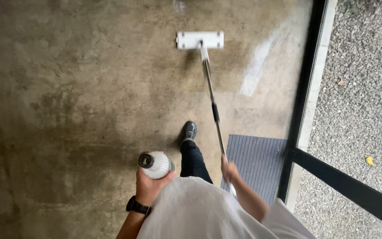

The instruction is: The person mops a tiled bathroom floor and a concrete patio area using a spray bottle and a flat mop. They then walk outside to a gravel area and sweep leaves into a dustpan using a broom.

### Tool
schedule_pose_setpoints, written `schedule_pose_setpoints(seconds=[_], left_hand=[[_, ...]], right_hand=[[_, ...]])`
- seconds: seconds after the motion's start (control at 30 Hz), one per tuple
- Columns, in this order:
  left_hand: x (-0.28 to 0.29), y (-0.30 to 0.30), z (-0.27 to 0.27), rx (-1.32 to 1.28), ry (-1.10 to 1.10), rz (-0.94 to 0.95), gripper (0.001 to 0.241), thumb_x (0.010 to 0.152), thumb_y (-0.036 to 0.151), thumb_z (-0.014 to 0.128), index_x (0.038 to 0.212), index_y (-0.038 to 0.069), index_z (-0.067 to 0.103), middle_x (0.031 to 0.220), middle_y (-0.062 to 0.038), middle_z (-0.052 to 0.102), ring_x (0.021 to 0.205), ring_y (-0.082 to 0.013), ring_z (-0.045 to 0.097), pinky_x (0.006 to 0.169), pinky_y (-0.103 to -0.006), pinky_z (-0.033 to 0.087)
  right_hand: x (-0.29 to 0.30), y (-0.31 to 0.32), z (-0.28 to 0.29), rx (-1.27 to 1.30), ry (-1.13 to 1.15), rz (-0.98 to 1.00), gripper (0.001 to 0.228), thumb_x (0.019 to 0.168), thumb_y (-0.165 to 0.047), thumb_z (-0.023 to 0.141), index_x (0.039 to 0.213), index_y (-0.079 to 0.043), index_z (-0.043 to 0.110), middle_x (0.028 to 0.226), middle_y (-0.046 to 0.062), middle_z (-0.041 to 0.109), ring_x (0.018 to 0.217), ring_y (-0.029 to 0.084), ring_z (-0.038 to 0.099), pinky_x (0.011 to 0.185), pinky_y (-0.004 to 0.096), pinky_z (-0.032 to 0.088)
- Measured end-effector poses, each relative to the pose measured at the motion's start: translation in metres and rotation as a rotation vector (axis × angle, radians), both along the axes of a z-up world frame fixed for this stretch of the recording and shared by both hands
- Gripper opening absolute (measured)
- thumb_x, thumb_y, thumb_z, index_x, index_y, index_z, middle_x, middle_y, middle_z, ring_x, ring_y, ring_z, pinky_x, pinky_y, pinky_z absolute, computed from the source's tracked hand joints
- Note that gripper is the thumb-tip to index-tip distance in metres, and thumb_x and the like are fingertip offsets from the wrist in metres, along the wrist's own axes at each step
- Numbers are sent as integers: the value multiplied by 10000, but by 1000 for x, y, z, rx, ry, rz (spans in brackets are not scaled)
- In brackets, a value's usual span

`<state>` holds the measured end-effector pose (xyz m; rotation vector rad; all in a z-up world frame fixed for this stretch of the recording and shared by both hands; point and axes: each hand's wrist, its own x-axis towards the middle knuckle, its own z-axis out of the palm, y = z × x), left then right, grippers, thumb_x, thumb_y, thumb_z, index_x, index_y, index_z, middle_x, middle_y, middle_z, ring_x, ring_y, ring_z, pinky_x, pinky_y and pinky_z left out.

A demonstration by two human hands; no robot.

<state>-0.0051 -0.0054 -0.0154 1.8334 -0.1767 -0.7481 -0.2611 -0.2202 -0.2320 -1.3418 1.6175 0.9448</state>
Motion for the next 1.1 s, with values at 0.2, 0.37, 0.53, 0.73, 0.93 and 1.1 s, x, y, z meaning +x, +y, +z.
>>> schedule_pose_setpoints(seconds=[0.2, 0.37, 0.53, 0.73, 0.93, 1.1], left_hand=[[2, 16, -10, -32, 6, 65, 670, 681, 126, 913, 1238, -7, 565, 1166, -100, 691, 1029, -194, 693, 898, -338, 581], [-2, 19, -7, -61, 14, 119, 651, 690, 111, 907, 1237, -8, 575, 1169, -96, 681, 1034, -187, 685, 900, -337, 580], [-4, 18, 4, -31, -40, 132, 642, 668, 111, 927, 1214, 0, 608, 1141, -89, 695, 1013, -170, 690, 890, -334, 579], [7, 51, 3, -88, 18, 63, 633, 661, 148, 942, 1191, 22, 617, 1073, -78, 721, 962, -170, 710, 862, -334, 589], [47, 103, -16, -118, -82, -23, 666, 660, 182, 952, 1188, 21, 579, 1081, -75, 713, 965, -177, 706, 845, -342, 589], [68, 140, 0, -124, -30, 59, 673, 678, 186, 934, 1215, 19, 565, 1088, -79, 724, 962, -187, 719, 855, -350, 589]], right_hand=[[-98, 66, 65, -10, 83, 8, 942, 828, -791, 483, 980, 94, 767, 973, 406, 694, 1150, 404, 714, 917, 511, 559], [61, -61, -10, 46, -50, -59, 890, 923, -780, 353, 756, 56, 610, 582, 177, 613, 504, 300, 639, 475, 488, 520], [217, -115, -98, 134, -213, -243, 709, 958, -735, 278, 932, -81, 551, 507, 89, 419, 419, 265, 449, 460, 462, 445], [83, 23, -21, -61, -293, 132, 963, 965, -740, 228, 945, 94, 708, 614, 228, 661, 586, 318, 707, 629, 474, 541], [-55, 179, 56, -90, 30, 104, 889, 1028, -672, 265, 977, 32, 806, 859, 228, 731, 868, 353, 730, 827, 443, 565], [-42, 203, 67, -170, -39, 134, 677, 1061, -548, 333, 1014, -77, 817, 981, 185, 754, 988, 318, 686, 916, 428, 524]])
